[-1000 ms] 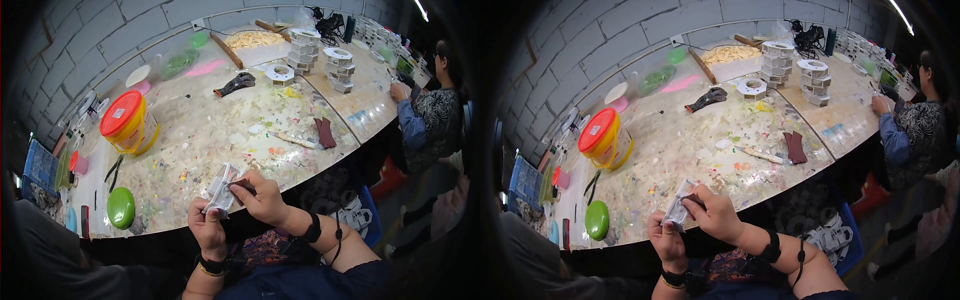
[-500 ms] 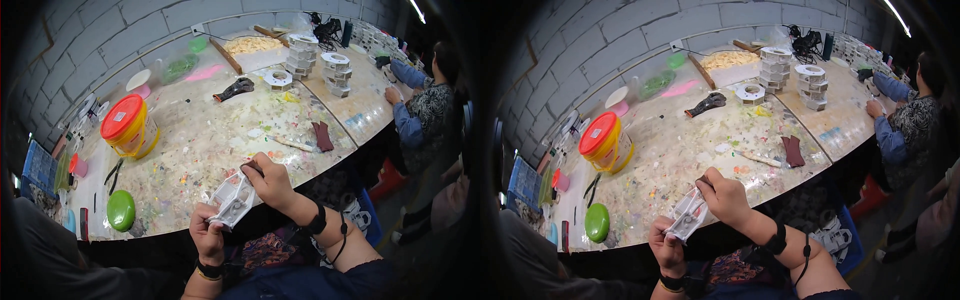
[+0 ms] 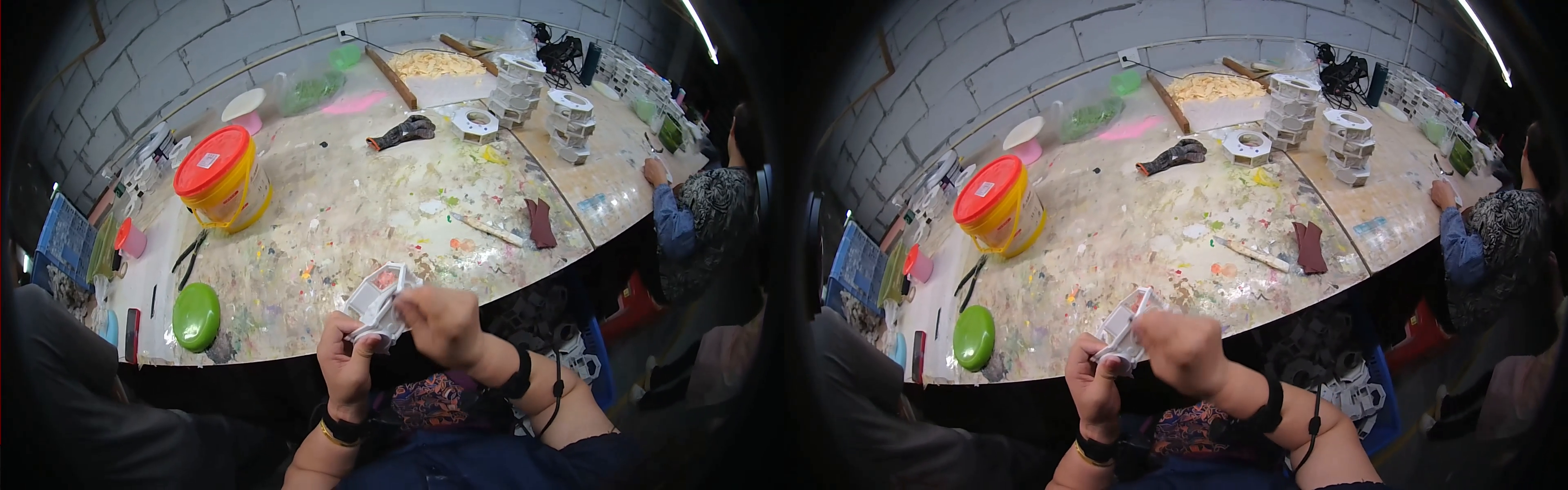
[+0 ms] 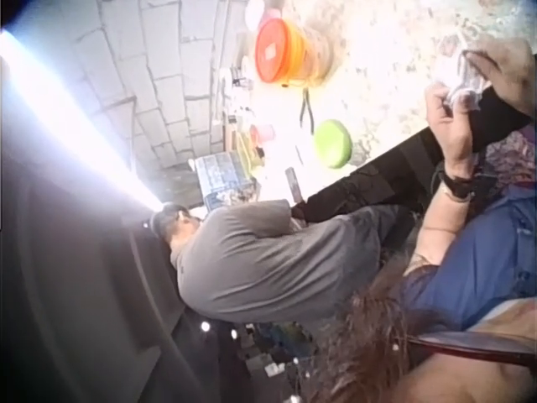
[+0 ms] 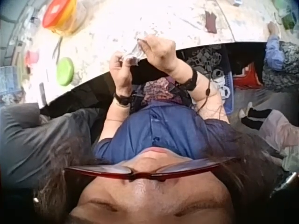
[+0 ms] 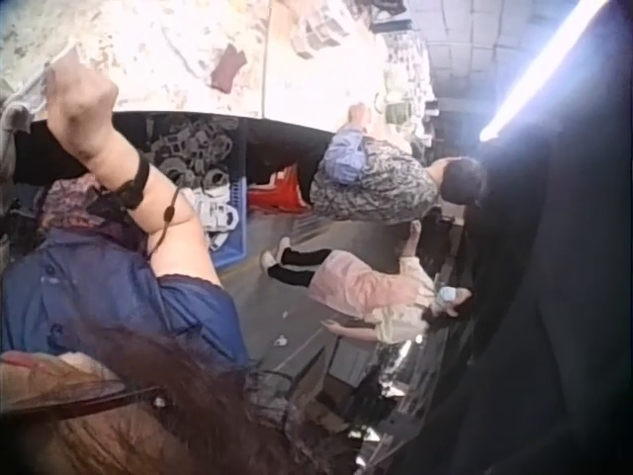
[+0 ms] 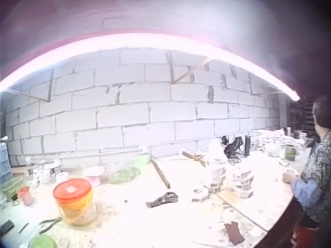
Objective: The recorder is assembling and cleaning small plastic components at a factory workbench.
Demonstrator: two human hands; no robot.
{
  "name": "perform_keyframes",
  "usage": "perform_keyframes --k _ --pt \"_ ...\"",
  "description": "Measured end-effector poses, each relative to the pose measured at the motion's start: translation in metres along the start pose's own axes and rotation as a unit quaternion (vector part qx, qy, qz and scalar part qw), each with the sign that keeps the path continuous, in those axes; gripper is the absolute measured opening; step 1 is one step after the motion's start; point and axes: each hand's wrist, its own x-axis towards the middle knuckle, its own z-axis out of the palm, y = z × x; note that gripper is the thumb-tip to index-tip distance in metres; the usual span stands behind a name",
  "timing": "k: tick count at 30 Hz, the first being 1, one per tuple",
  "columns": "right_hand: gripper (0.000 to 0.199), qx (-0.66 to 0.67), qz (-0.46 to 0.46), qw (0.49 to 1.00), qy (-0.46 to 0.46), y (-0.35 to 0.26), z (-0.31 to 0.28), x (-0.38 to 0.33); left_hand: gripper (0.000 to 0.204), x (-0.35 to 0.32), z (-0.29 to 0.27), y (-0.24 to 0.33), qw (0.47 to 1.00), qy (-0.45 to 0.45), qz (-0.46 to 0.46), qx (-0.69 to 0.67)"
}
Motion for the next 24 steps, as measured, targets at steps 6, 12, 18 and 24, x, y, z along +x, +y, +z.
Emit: perform_keyframes --k 6,12,18,24 --pt "0.006 0.1 0.191 0.976 0.041 0.014 -0.002 0.002 0.032 -0.004 0.004 0.0 0.999 0.015 0.045 0.002" --pt "0.009 -0.044 0.064 0.997 0.028 0.002 0.003 -0.001 0.029 -0.003 0.004 -0.007 0.998 0.019 0.051 0.032" --pt "0.009 0.017 0.182 0.983 0.021 0.006 -0.002 0.003 0.03 -0.009 0.003 -0.008 0.996 0.018 0.064 0.06" --pt "0.009 0.079 0.255 0.959 0.098 -0.003 -0.007 0.002 0.028 -0.006 0.003 -0.01 0.994 0.025 0.066 0.08"
